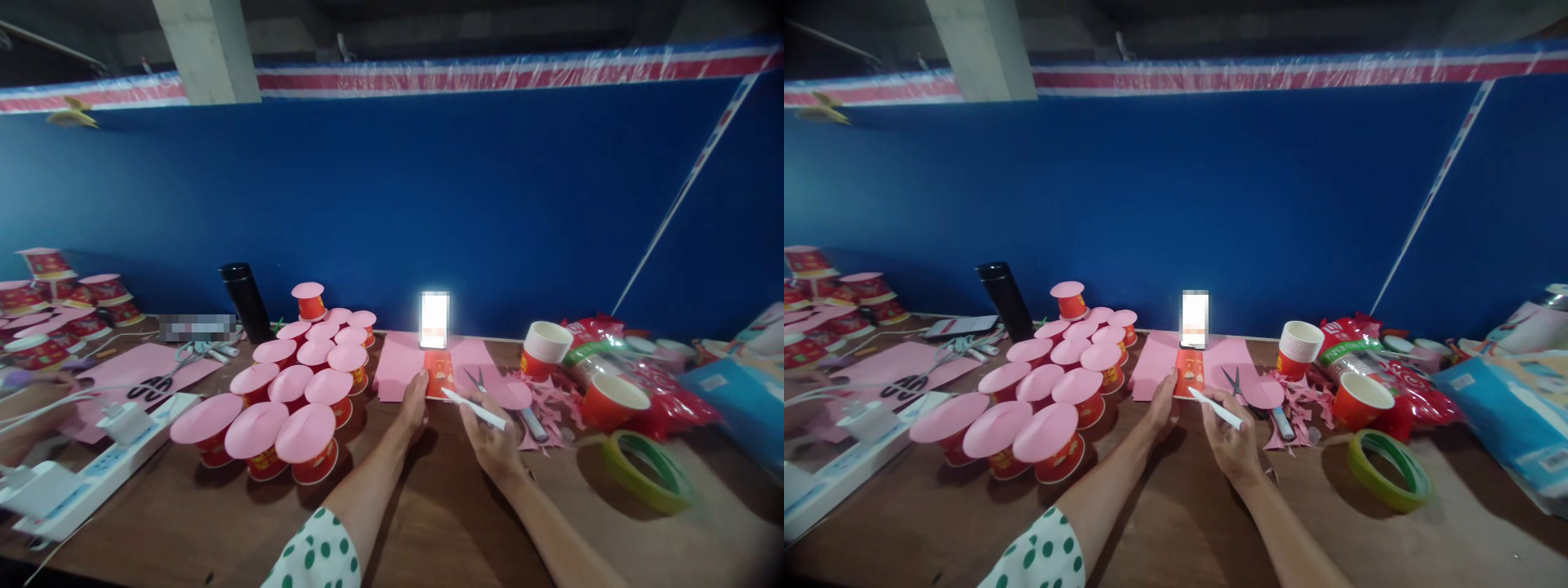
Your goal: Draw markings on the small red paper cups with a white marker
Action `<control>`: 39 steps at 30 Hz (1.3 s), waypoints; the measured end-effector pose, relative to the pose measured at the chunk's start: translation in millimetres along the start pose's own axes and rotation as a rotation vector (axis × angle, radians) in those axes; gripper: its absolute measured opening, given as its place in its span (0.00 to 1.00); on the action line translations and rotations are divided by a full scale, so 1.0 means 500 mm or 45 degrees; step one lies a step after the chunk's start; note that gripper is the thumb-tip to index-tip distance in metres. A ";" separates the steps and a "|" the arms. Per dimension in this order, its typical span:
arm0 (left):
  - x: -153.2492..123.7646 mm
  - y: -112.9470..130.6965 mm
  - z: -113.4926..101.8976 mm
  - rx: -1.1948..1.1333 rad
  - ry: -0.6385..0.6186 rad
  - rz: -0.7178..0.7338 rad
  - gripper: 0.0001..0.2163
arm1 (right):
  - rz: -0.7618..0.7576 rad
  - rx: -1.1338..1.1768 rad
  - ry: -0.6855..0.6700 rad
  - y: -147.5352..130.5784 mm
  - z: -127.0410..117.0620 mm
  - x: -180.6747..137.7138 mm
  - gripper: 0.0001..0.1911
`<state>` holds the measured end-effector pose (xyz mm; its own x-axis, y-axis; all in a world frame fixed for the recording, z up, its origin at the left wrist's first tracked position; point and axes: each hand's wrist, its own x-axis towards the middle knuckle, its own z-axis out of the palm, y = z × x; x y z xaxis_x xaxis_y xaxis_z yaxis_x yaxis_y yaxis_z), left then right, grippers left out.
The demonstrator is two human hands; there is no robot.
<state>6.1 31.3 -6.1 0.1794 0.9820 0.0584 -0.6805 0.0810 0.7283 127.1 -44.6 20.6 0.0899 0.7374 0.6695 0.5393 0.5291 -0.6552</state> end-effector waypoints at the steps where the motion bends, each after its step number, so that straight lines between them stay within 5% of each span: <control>1: 0.001 -0.002 -0.003 0.011 -0.025 -0.001 0.18 | 0.002 -0.005 0.007 0.001 0.000 0.000 0.09; 24: -0.004 0.004 0.004 0.004 0.037 0.013 0.16 | 0.087 0.053 -0.081 0.000 0.000 -0.002 0.10; 39: -0.002 0.007 0.009 -0.098 0.054 -0.095 0.19 | 0.452 0.345 0.154 0.016 0.004 0.010 0.18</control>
<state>6.8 29.9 -0.3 0.2023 0.9790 -0.0242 -0.7190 0.1652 0.6750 130.1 -36.1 18.1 0.3354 0.8470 0.4125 0.2208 0.3550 -0.9084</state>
